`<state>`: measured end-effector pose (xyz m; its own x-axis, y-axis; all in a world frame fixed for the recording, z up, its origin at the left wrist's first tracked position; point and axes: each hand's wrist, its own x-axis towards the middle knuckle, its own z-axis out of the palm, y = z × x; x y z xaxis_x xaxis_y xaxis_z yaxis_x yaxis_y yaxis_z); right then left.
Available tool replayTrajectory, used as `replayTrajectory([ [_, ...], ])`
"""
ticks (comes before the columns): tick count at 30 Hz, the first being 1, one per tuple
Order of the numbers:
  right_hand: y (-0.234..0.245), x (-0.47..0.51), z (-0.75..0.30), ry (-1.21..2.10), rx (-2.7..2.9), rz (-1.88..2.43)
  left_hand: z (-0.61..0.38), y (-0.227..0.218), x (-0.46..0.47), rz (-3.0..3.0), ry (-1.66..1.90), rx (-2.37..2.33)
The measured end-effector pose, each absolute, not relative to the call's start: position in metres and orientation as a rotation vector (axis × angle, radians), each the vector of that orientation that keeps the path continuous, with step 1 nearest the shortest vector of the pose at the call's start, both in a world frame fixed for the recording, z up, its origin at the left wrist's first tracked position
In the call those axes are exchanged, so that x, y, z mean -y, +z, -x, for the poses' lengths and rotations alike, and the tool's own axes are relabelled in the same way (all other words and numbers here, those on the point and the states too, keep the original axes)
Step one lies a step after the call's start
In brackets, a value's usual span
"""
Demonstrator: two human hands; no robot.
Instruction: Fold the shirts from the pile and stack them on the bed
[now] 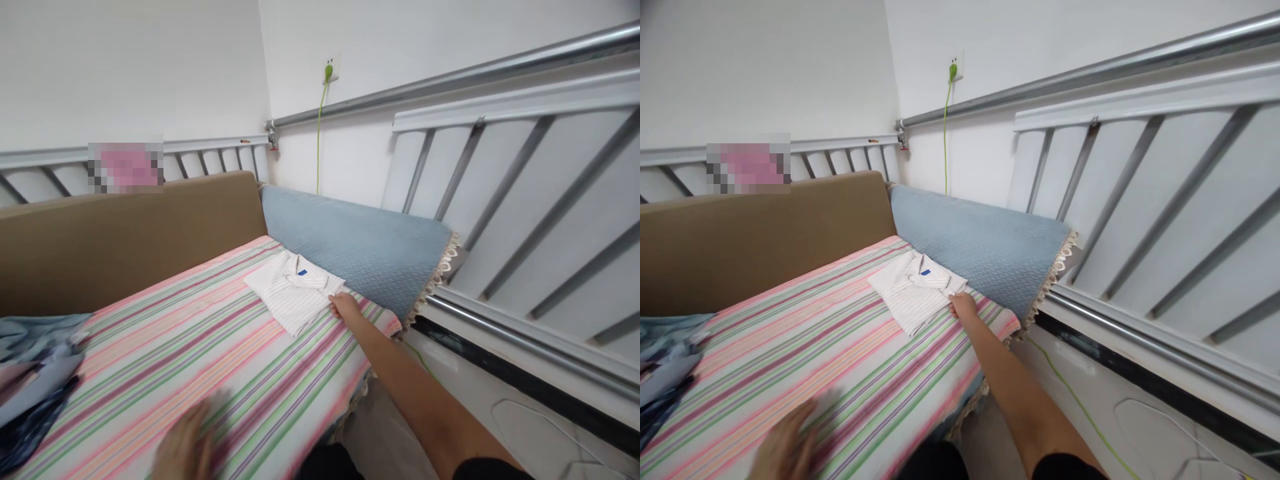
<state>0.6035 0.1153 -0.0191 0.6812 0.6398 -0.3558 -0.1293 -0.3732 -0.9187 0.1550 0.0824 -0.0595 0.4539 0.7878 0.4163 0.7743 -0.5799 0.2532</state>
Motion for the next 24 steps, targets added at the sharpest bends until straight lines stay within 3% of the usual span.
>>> replayTrajectory([
  [5,-0.023,-0.114,-0.608,0.843,0.379,1.671,-0.328,-0.003,-0.093,-2.745,0.713,-0.950],
  [9,-0.024,-0.111,-0.610,0.866,0.467,1.601,-0.416,0.013,-0.115,-2.800,0.523,-0.984],
  [13,-0.029,-0.094,-0.600,0.861,0.677,1.523,-0.445,0.012,-0.141,-2.607,0.431,-1.131],
  [19,-0.036,-0.072,-0.578,0.330,1.395,1.634,-0.443,0.007,-0.176,-2.373,0.454,-1.072],
  [24,-0.026,-0.080,-0.573,0.225,1.698,1.760,-0.435,-0.003,-0.191,-2.129,0.528,-0.969],
])
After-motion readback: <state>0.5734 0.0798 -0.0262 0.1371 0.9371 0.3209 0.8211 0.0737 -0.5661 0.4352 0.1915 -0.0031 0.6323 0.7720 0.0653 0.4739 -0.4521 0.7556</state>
